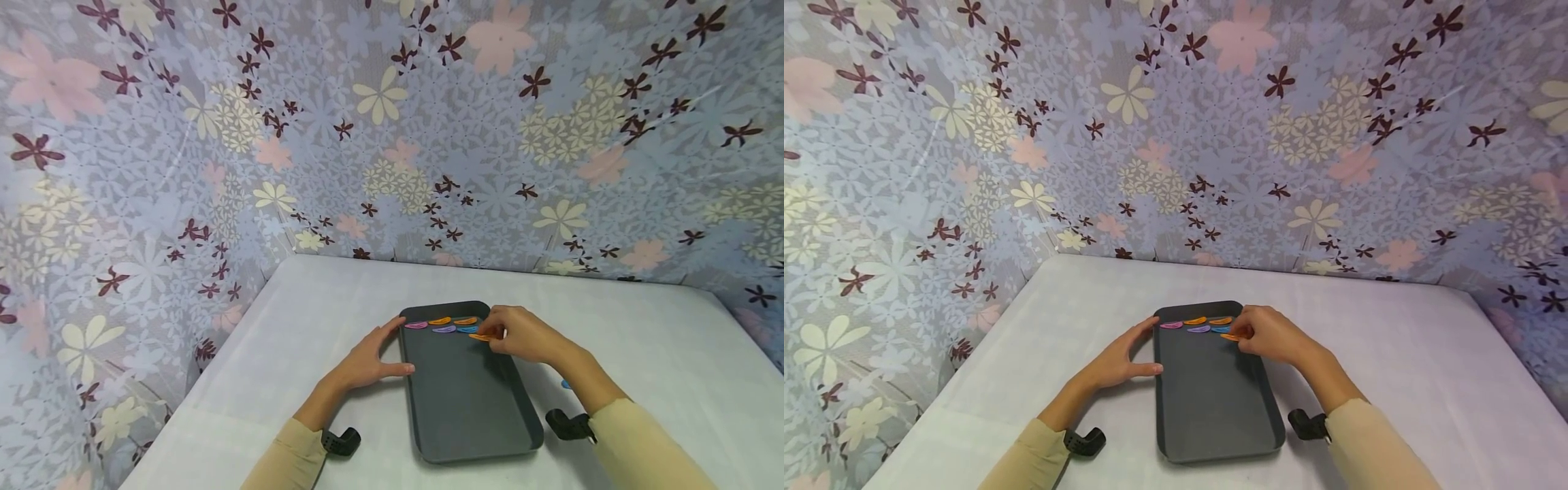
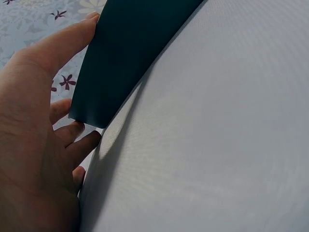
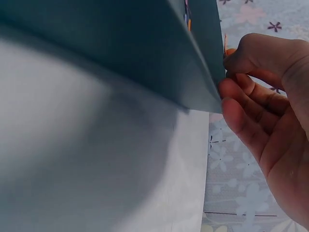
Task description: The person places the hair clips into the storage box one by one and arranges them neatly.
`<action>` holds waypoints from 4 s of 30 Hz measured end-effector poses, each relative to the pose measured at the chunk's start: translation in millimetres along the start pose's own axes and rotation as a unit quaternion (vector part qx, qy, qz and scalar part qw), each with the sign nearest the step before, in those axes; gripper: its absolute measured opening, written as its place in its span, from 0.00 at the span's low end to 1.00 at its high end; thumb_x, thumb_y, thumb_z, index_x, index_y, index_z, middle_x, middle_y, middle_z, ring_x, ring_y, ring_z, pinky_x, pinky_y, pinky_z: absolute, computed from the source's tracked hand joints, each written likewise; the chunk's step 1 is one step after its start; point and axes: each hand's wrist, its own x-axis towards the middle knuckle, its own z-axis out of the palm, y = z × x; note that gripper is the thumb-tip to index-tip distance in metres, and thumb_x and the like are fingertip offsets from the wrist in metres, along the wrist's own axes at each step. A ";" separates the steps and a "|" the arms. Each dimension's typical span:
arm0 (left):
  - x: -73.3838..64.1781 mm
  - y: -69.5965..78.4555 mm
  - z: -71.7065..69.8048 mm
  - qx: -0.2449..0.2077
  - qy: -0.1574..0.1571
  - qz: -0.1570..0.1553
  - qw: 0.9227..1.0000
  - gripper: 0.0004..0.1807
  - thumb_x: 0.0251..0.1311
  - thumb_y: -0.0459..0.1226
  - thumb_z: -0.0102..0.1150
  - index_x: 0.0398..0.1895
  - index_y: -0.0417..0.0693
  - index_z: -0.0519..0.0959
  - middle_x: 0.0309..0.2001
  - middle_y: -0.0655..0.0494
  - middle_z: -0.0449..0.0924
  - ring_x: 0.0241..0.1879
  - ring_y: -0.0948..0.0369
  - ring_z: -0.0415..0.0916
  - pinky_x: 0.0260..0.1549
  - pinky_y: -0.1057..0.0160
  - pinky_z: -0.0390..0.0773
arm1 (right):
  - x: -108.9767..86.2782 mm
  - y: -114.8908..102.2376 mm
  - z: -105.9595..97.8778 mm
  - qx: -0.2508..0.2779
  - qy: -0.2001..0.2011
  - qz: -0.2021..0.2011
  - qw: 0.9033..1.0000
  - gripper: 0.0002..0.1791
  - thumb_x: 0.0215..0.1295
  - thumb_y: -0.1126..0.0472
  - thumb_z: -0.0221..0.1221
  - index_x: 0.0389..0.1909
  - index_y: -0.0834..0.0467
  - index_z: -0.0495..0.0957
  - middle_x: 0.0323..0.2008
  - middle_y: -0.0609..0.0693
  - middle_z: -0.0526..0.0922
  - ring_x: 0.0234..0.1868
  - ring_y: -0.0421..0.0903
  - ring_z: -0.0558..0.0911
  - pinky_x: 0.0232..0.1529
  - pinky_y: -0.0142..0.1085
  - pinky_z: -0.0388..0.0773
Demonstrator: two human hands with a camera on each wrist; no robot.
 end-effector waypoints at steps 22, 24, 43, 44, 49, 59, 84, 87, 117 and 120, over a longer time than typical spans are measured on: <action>2.0 1.3 -0.1 -0.001 0.006 -0.001 1.000 0.51 0.44 0.64 0.64 0.72 0.74 0.50 0.73 0.58 0.55 0.72 0.54 0.54 0.65 0.41 0.59 | 26.5 -11.6 0.9 0.014 -0.033 0.019 0.999 0.13 0.55 0.64 0.62 0.41 0.51 0.84 0.35 0.43 0.79 0.33 0.38 0.76 0.36 0.33 0.75; 2.0 2.7 -0.3 0.001 0.005 -0.002 1.000 0.51 0.44 0.64 0.64 0.72 0.74 0.50 0.72 0.58 0.55 0.71 0.54 0.55 0.66 0.42 0.59 | 29.2 -12.8 2.0 0.014 -0.035 0.021 0.999 0.12 0.55 0.65 0.62 0.41 0.51 0.84 0.35 0.43 0.79 0.34 0.38 0.76 0.36 0.34 0.75; 3.0 1.0 -1.1 0.009 0.002 0.000 1.000 0.51 0.45 0.66 0.63 0.72 0.76 0.48 0.73 0.61 0.54 0.72 0.53 0.53 0.66 0.41 0.59 | 54.1 -19.9 17.8 0.009 -0.037 0.003 0.999 0.10 0.54 0.65 0.63 0.38 0.54 0.85 0.33 0.44 0.79 0.31 0.38 0.74 0.34 0.33 0.73; 3.2 0.4 -1.1 0.010 0.001 0.000 1.000 0.51 0.45 0.66 0.62 0.72 0.76 0.48 0.73 0.61 0.54 0.72 0.54 0.54 0.65 0.41 0.59 | 55.4 -19.9 19.2 0.007 -0.036 0.002 0.999 0.10 0.54 0.65 0.63 0.38 0.54 0.85 0.33 0.44 0.79 0.31 0.38 0.74 0.34 0.32 0.73; 4.0 -0.7 -0.8 0.012 0.002 0.000 1.000 0.51 0.45 0.67 0.62 0.72 0.76 0.48 0.73 0.61 0.54 0.72 0.54 0.54 0.65 0.42 0.60 | 61.4 -21.1 25.6 -0.004 -0.034 0.001 0.999 0.11 0.53 0.65 0.63 0.38 0.55 0.85 0.32 0.45 0.78 0.31 0.37 0.75 0.34 0.33 0.75; 3.8 0.8 -1.3 0.009 0.000 0.003 1.000 0.52 0.44 0.67 0.61 0.73 0.74 0.48 0.73 0.61 0.53 0.72 0.54 0.53 0.66 0.42 0.60 | 73.8 -30.4 37.0 -0.033 -0.027 0.016 0.999 0.10 0.54 0.62 0.64 0.38 0.51 0.85 0.35 0.43 0.80 0.32 0.37 0.76 0.36 0.35 0.76; 2.1 -1.9 -2.2 0.004 -0.002 -0.003 1.000 0.52 0.45 0.67 0.61 0.73 0.76 0.46 0.74 0.59 0.52 0.72 0.53 0.53 0.64 0.41 0.60 | 95.0 -41.3 56.0 -0.036 -0.019 0.011 0.999 0.12 0.54 0.64 0.63 0.40 0.51 0.86 0.33 0.42 0.80 0.32 0.37 0.75 0.36 0.34 0.74; 1.7 -2.1 -2.7 0.001 -0.002 -0.003 1.000 0.51 0.45 0.67 0.61 0.73 0.76 0.47 0.74 0.59 0.52 0.72 0.53 0.52 0.65 0.41 0.60 | 96.5 -43.2 57.8 -0.039 -0.019 0.014 0.999 0.12 0.55 0.63 0.64 0.40 0.51 0.86 0.33 0.42 0.80 0.32 0.37 0.75 0.36 0.35 0.75; 2.6 -2.5 -2.4 -0.008 -0.002 0.005 1.000 0.51 0.46 0.67 0.61 0.72 0.76 0.47 0.73 0.59 0.53 0.72 0.53 0.53 0.64 0.41 0.62 | 99.3 -48.9 68.2 -0.056 0.016 -0.012 0.998 0.09 0.58 0.63 0.62 0.37 0.51 0.86 0.34 0.44 0.82 0.36 0.40 0.77 0.38 0.37 0.75; 2.5 -2.3 -2.4 -0.008 -0.003 0.003 1.000 0.51 0.46 0.67 0.61 0.72 0.76 0.47 0.73 0.59 0.52 0.72 0.53 0.53 0.64 0.41 0.61 | 99.3 -48.8 68.5 -0.058 0.019 -0.014 0.998 0.09 0.59 0.63 0.62 0.37 0.51 0.87 0.34 0.44 0.82 0.35 0.40 0.77 0.38 0.37 0.75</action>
